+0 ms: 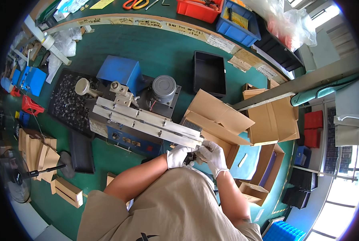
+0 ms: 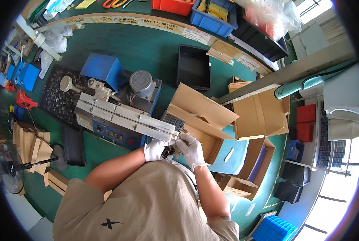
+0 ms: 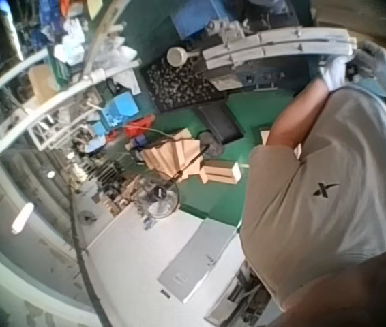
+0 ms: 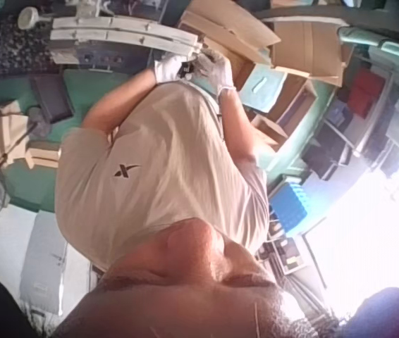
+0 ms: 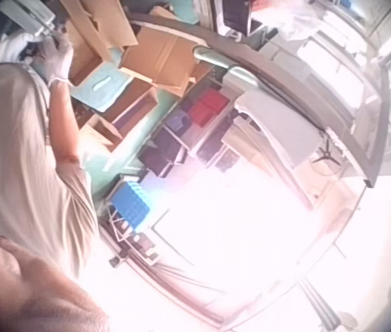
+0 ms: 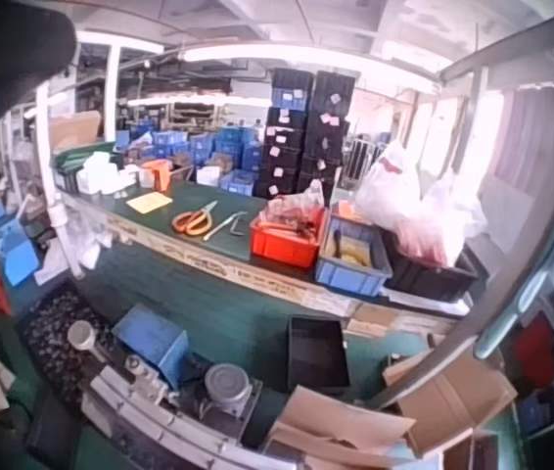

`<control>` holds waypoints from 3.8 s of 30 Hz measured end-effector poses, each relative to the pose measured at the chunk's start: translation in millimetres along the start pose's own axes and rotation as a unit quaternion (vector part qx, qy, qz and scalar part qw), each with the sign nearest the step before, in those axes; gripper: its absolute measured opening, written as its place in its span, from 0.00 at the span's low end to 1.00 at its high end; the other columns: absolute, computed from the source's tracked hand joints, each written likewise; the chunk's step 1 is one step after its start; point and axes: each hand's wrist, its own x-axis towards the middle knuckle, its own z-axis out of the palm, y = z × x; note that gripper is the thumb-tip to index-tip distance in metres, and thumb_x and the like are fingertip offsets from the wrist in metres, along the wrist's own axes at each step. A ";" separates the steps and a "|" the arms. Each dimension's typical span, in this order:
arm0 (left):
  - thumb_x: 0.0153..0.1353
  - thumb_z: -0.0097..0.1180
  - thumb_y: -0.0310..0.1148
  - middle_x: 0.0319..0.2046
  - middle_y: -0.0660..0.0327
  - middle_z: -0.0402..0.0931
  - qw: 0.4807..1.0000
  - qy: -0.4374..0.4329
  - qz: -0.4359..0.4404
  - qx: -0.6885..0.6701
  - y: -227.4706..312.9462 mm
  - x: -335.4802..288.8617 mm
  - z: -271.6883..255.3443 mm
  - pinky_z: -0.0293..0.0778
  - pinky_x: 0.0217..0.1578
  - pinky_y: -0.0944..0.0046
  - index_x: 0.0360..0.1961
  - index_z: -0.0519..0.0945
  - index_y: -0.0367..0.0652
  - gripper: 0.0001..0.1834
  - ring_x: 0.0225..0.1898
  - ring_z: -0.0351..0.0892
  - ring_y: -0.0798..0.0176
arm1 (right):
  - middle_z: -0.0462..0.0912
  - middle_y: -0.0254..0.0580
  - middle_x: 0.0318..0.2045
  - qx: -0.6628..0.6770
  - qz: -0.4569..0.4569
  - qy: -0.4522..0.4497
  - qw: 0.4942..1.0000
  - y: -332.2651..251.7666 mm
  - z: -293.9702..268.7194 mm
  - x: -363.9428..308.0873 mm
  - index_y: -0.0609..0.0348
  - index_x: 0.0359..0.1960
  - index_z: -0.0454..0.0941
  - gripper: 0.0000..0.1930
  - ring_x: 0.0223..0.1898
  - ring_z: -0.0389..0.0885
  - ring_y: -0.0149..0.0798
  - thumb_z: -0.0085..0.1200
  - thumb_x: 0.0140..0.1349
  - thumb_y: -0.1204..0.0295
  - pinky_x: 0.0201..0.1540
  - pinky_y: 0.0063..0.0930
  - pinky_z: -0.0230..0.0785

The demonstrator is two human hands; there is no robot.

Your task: The person assembles small black mechanical components by hand, picking them from a cardboard box and inserting them into a blue machine fixture. The person repeatedly handles the parts, aligning them with the fixture's slots and pushing them into place.

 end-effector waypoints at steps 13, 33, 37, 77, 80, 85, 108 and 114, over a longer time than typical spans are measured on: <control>0.75 0.45 0.46 0.53 0.57 0.82 0.993 -0.012 0.025 -0.113 -7.2 3.8 -15.9 0.75 0.25 0.71 0.62 0.73 0.46 0.22 0.39 0.83 0.65 | 0.80 0.53 0.42 -0.393 -0.337 0.066 0.853 -59.9 -7.3 -16.6 0.59 0.60 0.74 0.26 0.46 0.81 0.51 0.53 0.58 0.86 0.45 0.40 0.75; 0.76 0.44 0.44 0.52 0.52 0.82 0.986 0.020 0.003 -0.165 -14.6 -34.4 -21.3 0.72 0.23 0.71 0.61 0.75 0.42 0.22 0.33 0.82 0.64 | 0.82 0.47 0.36 -0.425 -0.471 0.072 0.769 -76.0 25.0 -10.2 0.57 0.47 0.79 0.20 0.37 0.82 0.52 0.64 0.51 0.83 0.41 0.41 0.75; 0.77 0.43 0.47 0.47 0.54 0.83 0.985 0.022 -0.007 -0.169 -8.4 -52.8 -21.2 0.70 0.21 0.73 0.60 0.76 0.41 0.24 0.31 0.80 0.66 | 0.83 0.46 0.34 -0.397 -0.469 0.096 0.783 -102.6 54.8 -24.3 0.58 0.46 0.80 0.18 0.36 0.82 0.52 0.64 0.52 0.81 0.41 0.40 0.75; 0.76 0.43 0.50 0.47 0.52 0.83 0.977 -0.015 -0.132 -0.169 42.6 -134.4 -65.5 0.74 0.24 0.70 0.58 0.76 0.39 0.25 0.33 0.82 0.63 | 0.84 0.45 0.41 -0.254 -0.379 0.277 0.845 -31.7 61.1 -16.6 0.56 0.43 0.83 0.14 0.48 0.79 0.50 0.62 0.55 0.82 0.55 0.39 0.71; 0.76 0.45 0.51 0.47 0.52 0.83 0.976 -0.015 -0.130 -0.174 39.8 -132.6 -67.5 0.72 0.24 0.70 0.57 0.77 0.40 0.25 0.35 0.82 0.61 | 0.83 0.47 0.45 -0.261 -0.355 0.293 0.848 -48.8 67.5 -30.7 0.56 0.50 0.83 0.17 0.51 0.79 0.48 0.61 0.57 0.81 0.57 0.38 0.70; 0.75 0.46 0.53 0.48 0.52 0.83 0.979 -0.018 -0.129 -0.157 40.5 -126.7 -57.2 0.72 0.24 0.69 0.57 0.78 0.41 0.27 0.36 0.83 0.59 | 0.81 0.49 0.50 -0.200 -0.315 0.338 0.864 -46.1 61.7 -45.6 0.60 0.53 0.82 0.18 0.55 0.78 0.46 0.59 0.60 0.83 0.60 0.36 0.69; 0.72 0.32 0.67 0.39 0.63 0.83 0.980 0.012 -0.196 -0.041 38.6 -126.0 -17.2 0.72 0.23 0.71 0.47 0.80 0.47 0.36 0.28 0.79 0.70 | 0.80 0.53 0.52 -0.201 -0.140 0.108 0.963 -6.0 143.5 -86.3 0.64 0.38 0.82 0.14 0.53 0.79 0.51 0.69 0.53 0.71 0.54 0.40 0.73; 0.76 0.38 0.57 0.34 0.61 0.83 0.973 -0.053 -0.223 0.038 42.2 -124.0 -18.9 0.70 0.22 0.72 0.46 0.80 0.46 0.27 0.28 0.81 0.68 | 0.81 0.44 0.45 -0.047 -0.076 0.154 0.984 0.7 135.3 -87.4 0.65 0.38 0.81 0.08 0.39 0.81 0.34 0.63 0.61 0.73 0.43 0.28 0.76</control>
